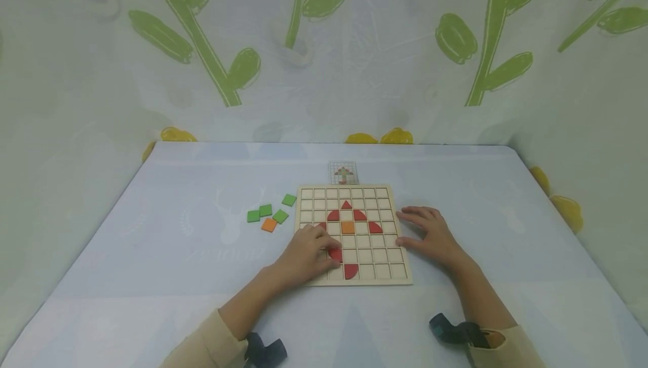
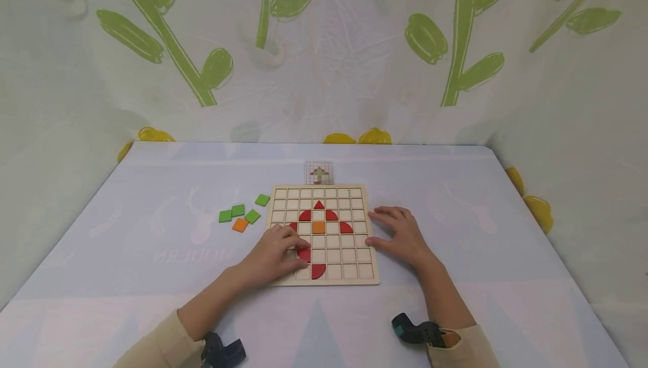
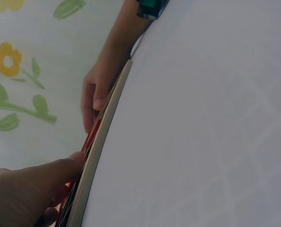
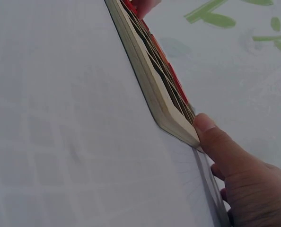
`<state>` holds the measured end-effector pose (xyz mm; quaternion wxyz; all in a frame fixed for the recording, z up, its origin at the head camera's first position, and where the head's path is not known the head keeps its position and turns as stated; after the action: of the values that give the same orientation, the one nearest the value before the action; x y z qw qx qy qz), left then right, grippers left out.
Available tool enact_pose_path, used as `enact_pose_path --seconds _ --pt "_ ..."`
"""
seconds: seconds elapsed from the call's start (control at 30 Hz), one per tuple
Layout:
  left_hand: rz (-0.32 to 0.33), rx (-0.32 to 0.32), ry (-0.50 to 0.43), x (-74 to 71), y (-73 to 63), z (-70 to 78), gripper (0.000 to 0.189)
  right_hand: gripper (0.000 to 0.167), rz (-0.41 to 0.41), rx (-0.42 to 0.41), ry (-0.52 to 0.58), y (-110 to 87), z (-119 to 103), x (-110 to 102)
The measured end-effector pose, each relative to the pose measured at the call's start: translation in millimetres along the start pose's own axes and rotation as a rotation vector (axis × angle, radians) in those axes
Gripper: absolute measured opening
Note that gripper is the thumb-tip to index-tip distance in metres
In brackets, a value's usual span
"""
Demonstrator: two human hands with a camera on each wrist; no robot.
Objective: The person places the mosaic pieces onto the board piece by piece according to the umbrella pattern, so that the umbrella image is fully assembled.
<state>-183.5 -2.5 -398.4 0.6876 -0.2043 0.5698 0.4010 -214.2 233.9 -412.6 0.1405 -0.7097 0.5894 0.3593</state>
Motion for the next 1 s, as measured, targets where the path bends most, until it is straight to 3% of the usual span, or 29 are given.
enact_pose_path --seconds 0.5,0.7,1.0 --pt "0.024 -0.032 -0.064 0.7 1.2 -0.5 0.025 0.058 0.003 -0.022 0.005 0.6 -0.3 -0.2" --pt "0.068 -0.016 -0.062 -2.0 2.6 0.3 0.020 0.057 0.006 -0.033 0.004 0.7 0.3 -0.6" --pt "0.071 0.016 -0.036 0.8 3.7 -0.5 0.024 0.058 0.001 -0.006 -0.004 0.1 2.5 1.0"
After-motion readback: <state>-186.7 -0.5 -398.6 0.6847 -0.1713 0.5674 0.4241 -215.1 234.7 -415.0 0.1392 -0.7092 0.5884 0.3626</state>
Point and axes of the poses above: each hand's wrist, its own y-axis towards the middle knuckle, its own x-axis out of the palm, z = x × y, the point moved 9 cm from there along y, towards the middle knuckle, and after that the axes turned 13 degrees about y, right-handed, at the moved point
